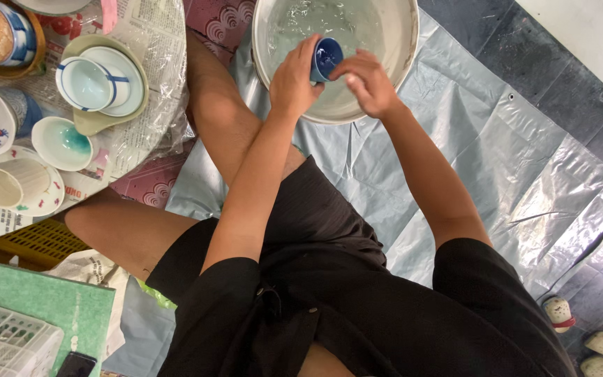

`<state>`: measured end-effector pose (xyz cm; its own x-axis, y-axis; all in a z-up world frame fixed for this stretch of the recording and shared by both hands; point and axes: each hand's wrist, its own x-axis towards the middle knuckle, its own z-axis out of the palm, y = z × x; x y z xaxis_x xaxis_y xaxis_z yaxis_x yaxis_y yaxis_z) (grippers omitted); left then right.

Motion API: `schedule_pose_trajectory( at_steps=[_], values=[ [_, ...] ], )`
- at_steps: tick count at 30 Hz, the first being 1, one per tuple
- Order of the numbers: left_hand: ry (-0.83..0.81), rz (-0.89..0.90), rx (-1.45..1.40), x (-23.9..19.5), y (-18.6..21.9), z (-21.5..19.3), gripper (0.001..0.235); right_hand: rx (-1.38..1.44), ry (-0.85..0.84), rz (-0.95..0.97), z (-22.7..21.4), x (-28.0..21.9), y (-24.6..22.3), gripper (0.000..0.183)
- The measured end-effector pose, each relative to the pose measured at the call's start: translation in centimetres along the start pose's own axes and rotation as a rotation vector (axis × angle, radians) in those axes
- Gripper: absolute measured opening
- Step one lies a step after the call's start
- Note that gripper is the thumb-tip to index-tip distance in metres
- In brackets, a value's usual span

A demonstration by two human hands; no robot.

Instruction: The person sits cross-legged on a tarp and washes various ceramic cups and bowls by hand. They pick up items from a pile on the left, scrub them with a sponge in a white bucket of water, and place the wet items onto a drying rack on the right.

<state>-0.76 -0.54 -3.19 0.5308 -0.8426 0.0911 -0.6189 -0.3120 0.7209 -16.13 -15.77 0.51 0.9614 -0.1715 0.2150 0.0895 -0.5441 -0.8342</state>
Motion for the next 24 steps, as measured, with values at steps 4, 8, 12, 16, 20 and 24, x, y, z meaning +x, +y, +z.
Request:
schedule_pose_trajectory(
  at_steps=[4,8,12,16,20,24],
  values=[
    [0.016,-0.015,0.111,0.4,0.1,0.2,0.093,-0.085,0.278,0.155,-0.5,-0.3,-1.5,0.028],
    [-0.021,-0.01,0.175,0.6,0.2,0.3,0.096,-0.116,0.354,0.102,0.8,-0.3,-1.6,0.025],
    [-0.121,-0.047,0.249,1.4,-0.2,1.1,0.091,-0.092,0.479,0.154,0.9,-0.4,-1.2,0.026],
    [-0.518,-0.292,0.438,3.9,-0.9,2.6,0.085,-0.093,0.428,0.167,0.8,-0.6,-1.1,0.023],
    [-0.924,-0.486,0.49,7.6,-2.7,4.3,0.078,-0.095,0.411,0.184,0.7,-0.3,-0.9,0.022],
    [-0.864,-0.458,0.28,8.6,-6.4,6.1,0.095,-0.099,0.397,0.214,0.5,-0.3,-0.9,0.021]
  ],
)
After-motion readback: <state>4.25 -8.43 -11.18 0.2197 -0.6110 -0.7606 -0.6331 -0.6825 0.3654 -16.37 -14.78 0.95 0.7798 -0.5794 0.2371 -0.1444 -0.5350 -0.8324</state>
